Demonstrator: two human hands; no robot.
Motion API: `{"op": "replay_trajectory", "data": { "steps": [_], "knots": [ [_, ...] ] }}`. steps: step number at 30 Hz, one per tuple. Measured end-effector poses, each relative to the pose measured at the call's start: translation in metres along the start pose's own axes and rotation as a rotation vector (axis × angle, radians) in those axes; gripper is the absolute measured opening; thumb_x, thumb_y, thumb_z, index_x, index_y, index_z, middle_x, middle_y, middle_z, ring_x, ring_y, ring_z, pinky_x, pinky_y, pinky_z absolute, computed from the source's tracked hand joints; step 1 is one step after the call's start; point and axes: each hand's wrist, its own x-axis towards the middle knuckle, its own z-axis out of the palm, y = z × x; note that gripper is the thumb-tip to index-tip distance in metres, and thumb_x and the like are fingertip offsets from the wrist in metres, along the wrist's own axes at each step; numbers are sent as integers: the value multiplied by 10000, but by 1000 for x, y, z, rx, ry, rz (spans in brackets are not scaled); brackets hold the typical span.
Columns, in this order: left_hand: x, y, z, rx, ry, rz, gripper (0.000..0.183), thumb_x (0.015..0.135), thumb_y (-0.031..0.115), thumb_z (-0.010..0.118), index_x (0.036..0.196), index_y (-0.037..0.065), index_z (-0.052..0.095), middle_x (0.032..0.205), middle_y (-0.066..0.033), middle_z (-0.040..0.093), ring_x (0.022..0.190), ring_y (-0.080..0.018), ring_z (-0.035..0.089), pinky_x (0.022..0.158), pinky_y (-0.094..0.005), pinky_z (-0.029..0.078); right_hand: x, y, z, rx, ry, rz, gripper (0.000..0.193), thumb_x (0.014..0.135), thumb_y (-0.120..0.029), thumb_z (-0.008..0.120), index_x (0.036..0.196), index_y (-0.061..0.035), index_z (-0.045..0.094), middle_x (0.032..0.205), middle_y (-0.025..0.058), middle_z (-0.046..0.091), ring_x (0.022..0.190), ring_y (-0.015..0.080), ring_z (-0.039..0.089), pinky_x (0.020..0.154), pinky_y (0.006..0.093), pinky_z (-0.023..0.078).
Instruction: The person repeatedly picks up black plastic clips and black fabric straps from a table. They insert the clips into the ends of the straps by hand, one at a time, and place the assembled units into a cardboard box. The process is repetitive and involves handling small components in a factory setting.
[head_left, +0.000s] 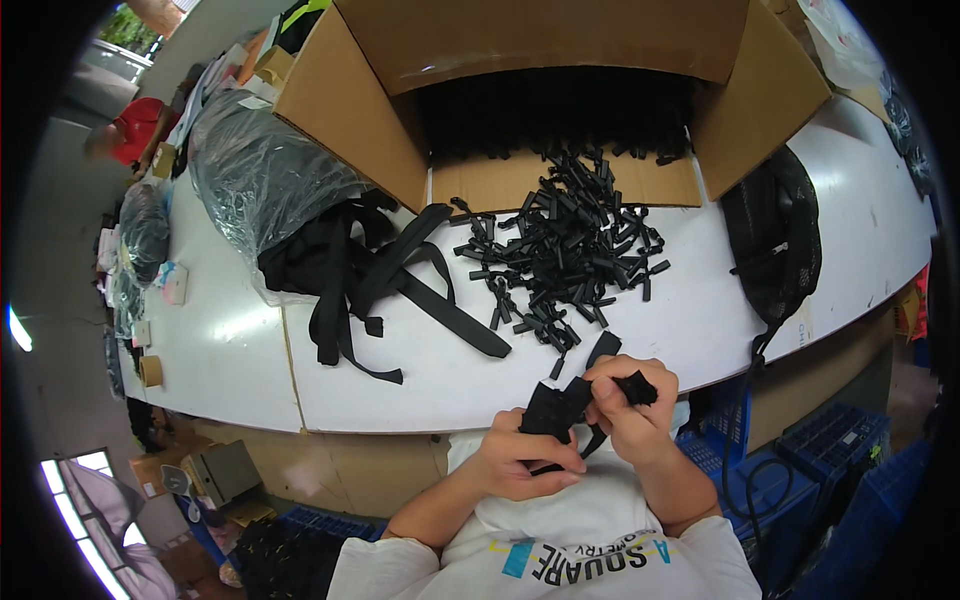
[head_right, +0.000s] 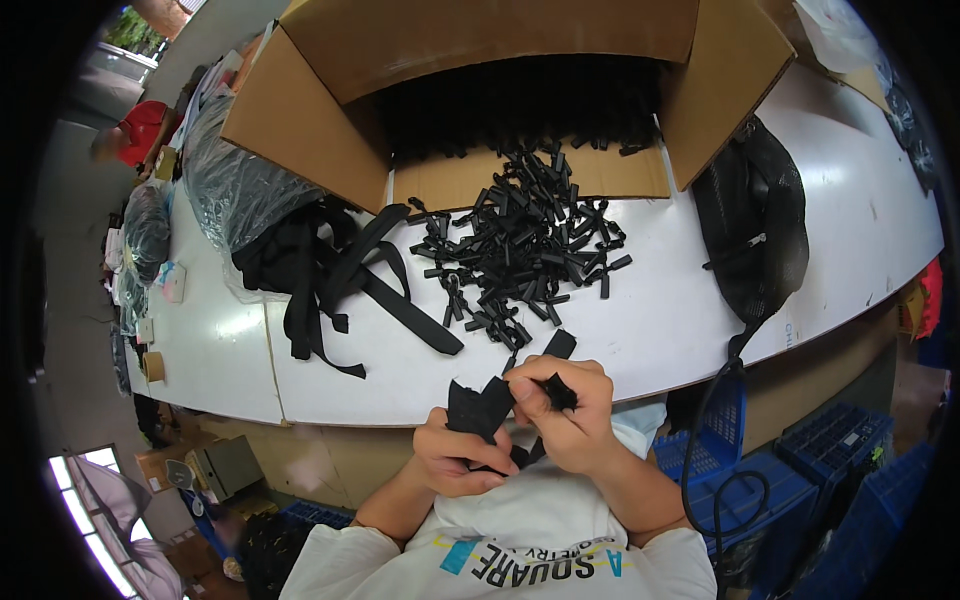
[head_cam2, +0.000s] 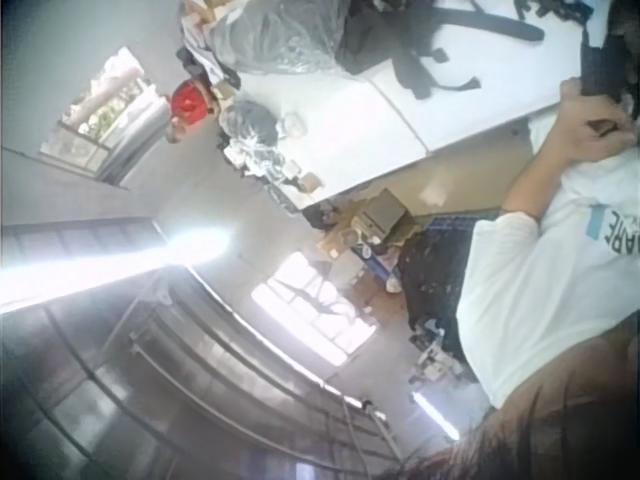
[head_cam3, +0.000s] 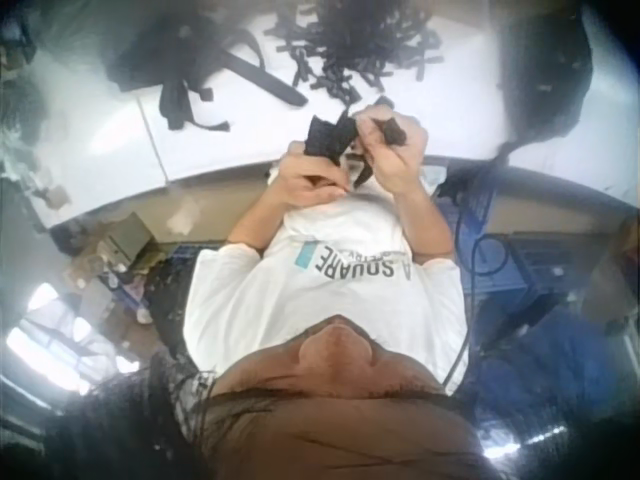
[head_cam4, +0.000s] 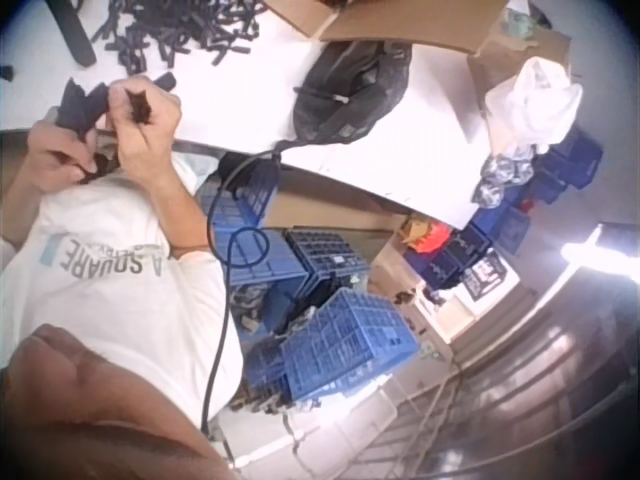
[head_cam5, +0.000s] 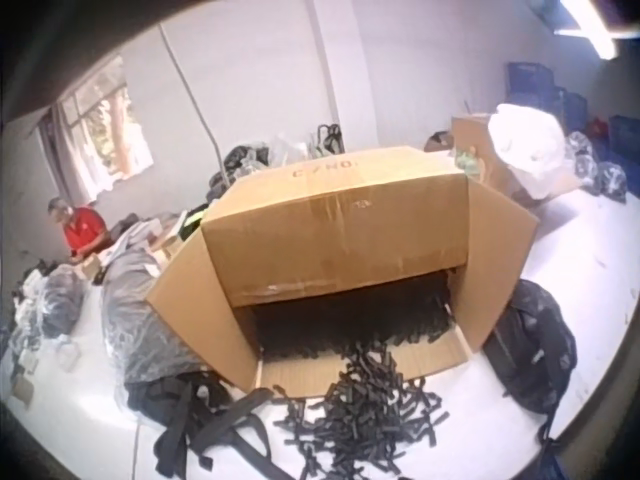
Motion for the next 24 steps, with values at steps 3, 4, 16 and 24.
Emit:
{"op": "replay_trajectory", "data": {
  "steps": [3, 4, 16, 24],
  "knots": [
    [1, -5, 2, -120, 55, 51, 86, 700, 73, 724, 770, 35, 691, 611, -47, 575, 493, -135, 499, 485, -251, 390, -6, 6, 5, 49, 77, 46, 86, 862, -35, 548, 831, 26, 599, 598, 44, 567, 495, 78, 520, 449, 216, 384],
    [2, -7, 5, -161, 79, 72, 82, 708, 69, 727, 778, 52, 687, 589, -25, 562, 471, -122, 476, 479, -248, 380, -8, 7, 7, 28, 99, 46, 73, 856, -31, 552, 836, 24, 596, 595, 43, 565, 489, 77, 516, 445, 217, 383],
    [0, 11, -1, -36, 82, -131, 86, 794, 163, 670, 865, 118, 688, 815, 6, 669, 668, -123, 580, 742, -271, 360, -15, 26, 16, -112, 553, -179, 191, 903, -206, 564, 894, -20, 521, 677, 3, 472, 498, 46, 431, 407, 165, 313],
    [-25, 38, -46, 31, 29, -222, 92, 797, 146, 667, 860, 80, 681, 787, -22, 674, 596, -135, 587, 614, -251, 419, -25, 50, -72, -676, 870, -493, 439, 842, 42, 519, 1276, 13, 464, 1199, 166, 457, 933, 199, 531, 802, 283, 490]
  ]
}}
